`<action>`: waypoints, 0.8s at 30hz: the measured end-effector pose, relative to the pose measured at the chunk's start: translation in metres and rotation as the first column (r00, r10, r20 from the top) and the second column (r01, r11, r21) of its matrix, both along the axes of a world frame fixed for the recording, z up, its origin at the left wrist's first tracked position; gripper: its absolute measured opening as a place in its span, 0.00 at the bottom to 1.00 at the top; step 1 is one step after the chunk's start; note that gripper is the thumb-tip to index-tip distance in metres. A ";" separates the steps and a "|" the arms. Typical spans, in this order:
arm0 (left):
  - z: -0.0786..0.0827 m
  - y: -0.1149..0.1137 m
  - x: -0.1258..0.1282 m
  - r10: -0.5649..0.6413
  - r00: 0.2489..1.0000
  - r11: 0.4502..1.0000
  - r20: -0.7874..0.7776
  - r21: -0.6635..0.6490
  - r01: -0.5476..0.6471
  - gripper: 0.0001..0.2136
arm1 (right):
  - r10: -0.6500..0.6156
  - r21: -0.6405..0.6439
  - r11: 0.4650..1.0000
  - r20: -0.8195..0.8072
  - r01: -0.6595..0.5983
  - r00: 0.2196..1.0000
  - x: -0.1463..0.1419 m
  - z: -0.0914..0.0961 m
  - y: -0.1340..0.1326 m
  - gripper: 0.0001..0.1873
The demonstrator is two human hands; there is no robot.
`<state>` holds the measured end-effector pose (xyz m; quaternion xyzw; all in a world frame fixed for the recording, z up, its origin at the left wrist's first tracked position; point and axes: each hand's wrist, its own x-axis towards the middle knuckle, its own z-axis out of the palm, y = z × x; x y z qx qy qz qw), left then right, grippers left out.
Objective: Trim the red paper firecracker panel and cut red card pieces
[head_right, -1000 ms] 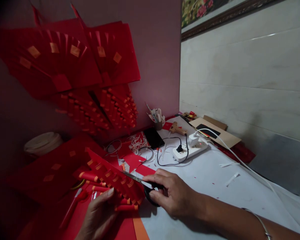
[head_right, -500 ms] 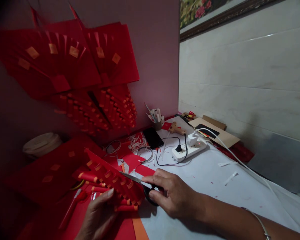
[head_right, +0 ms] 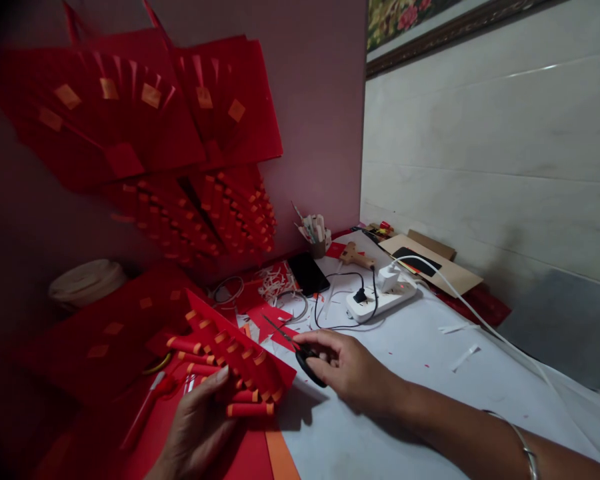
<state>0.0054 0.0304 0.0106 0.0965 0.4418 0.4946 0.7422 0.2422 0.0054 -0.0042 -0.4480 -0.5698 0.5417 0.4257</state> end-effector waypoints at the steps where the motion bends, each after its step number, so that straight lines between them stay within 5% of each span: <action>1: 0.001 0.000 0.001 0.013 1.000 1.000 0.002 -0.002 -0.013 0.11 | 0.012 -0.059 0.998 -0.038 -0.014 0.999 0.000 -0.001 0.002 0.20; 7: 0.005 0.004 0.002 0.089 0.996 0.996 0.012 -0.031 -0.089 0.10 | 0.049 -0.225 0.972 -0.055 -0.060 0.997 -0.002 -0.002 0.001 0.24; 24: 0.009 -0.001 0.000 0.151 0.986 0.989 0.072 -0.010 -0.151 0.11 | 0.053 -0.252 0.966 -0.047 -0.063 0.998 -0.007 0.000 -0.006 0.23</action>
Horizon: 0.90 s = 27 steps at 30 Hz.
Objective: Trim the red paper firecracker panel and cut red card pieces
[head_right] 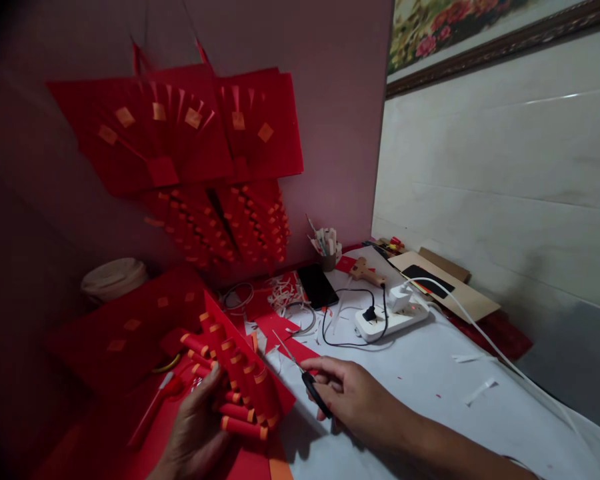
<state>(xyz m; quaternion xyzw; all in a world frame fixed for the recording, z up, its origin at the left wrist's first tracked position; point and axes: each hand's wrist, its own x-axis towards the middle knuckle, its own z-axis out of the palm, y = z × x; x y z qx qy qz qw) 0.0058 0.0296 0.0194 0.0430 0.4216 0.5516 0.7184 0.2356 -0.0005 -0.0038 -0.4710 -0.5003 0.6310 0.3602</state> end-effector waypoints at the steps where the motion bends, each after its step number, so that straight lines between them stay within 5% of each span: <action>1: -0.001 0.000 -0.001 -0.005 1.000 1.000 -0.005 0.009 0.005 0.10 | 0.000 -0.005 1.000 -0.012 0.000 1.000 0.000 0.000 -0.001 0.23; 10: -0.011 0.001 -0.006 -0.074 0.996 0.996 -0.041 0.054 0.076 0.06 | -0.113 0.002 0.993 -0.123 0.114 0.986 0.005 0.009 0.000 0.37; 20: -0.013 -0.003 -0.009 -0.107 0.994 0.993 -0.036 0.045 0.109 0.09 | -0.082 0.000 0.996 -0.271 0.086 0.959 0.006 0.015 -0.005 0.33; 27: -0.010 0.004 -0.014 -0.090 0.996 0.977 -0.026 0.191 0.094 0.05 | -0.114 0.029 0.992 -0.222 0.123 0.968 0.010 0.004 -0.004 0.40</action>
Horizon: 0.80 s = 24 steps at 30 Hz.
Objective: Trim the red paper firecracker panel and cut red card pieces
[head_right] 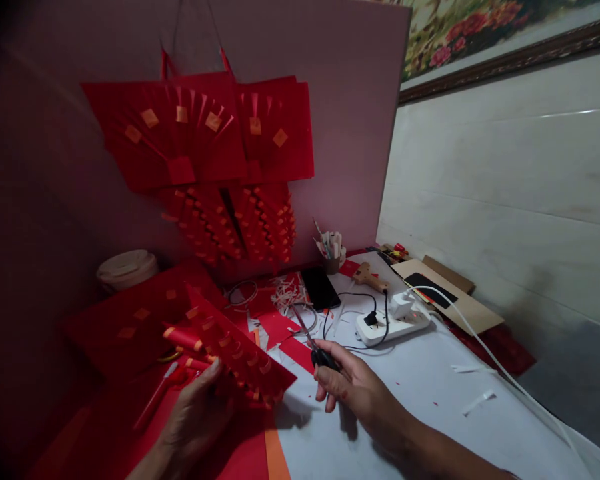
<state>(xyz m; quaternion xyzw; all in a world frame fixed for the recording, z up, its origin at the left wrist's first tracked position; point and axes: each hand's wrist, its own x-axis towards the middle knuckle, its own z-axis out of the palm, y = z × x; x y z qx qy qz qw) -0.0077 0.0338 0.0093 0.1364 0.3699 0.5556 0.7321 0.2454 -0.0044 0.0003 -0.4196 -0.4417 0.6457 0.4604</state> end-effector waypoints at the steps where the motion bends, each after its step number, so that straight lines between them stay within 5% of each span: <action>1: 0.002 0.002 0.000 -0.004 1.000 1.000 0.001 0.030 0.004 0.05 | -0.004 -0.004 1.000 0.023 0.005 1.000 0.000 -0.001 0.000 0.40; 8: 0.013 0.005 0.002 0.055 0.997 0.977 -0.057 0.210 -0.042 0.13 | 0.022 -0.007 1.000 -0.024 -0.022 0.999 -0.002 0.000 0.001 0.34; 17: 0.009 0.002 0.004 0.097 0.995 0.995 0.013 -0.031 -0.097 0.08 | -0.023 0.017 1.000 0.027 0.023 0.999 -0.001 0.007 0.003 0.33; 24: -0.001 -0.002 0.010 -0.077 0.997 0.997 -0.010 -0.033 0.076 0.09 | -0.012 0.057 0.998 0.016 0.011 1.000 -0.010 0.005 0.001 0.37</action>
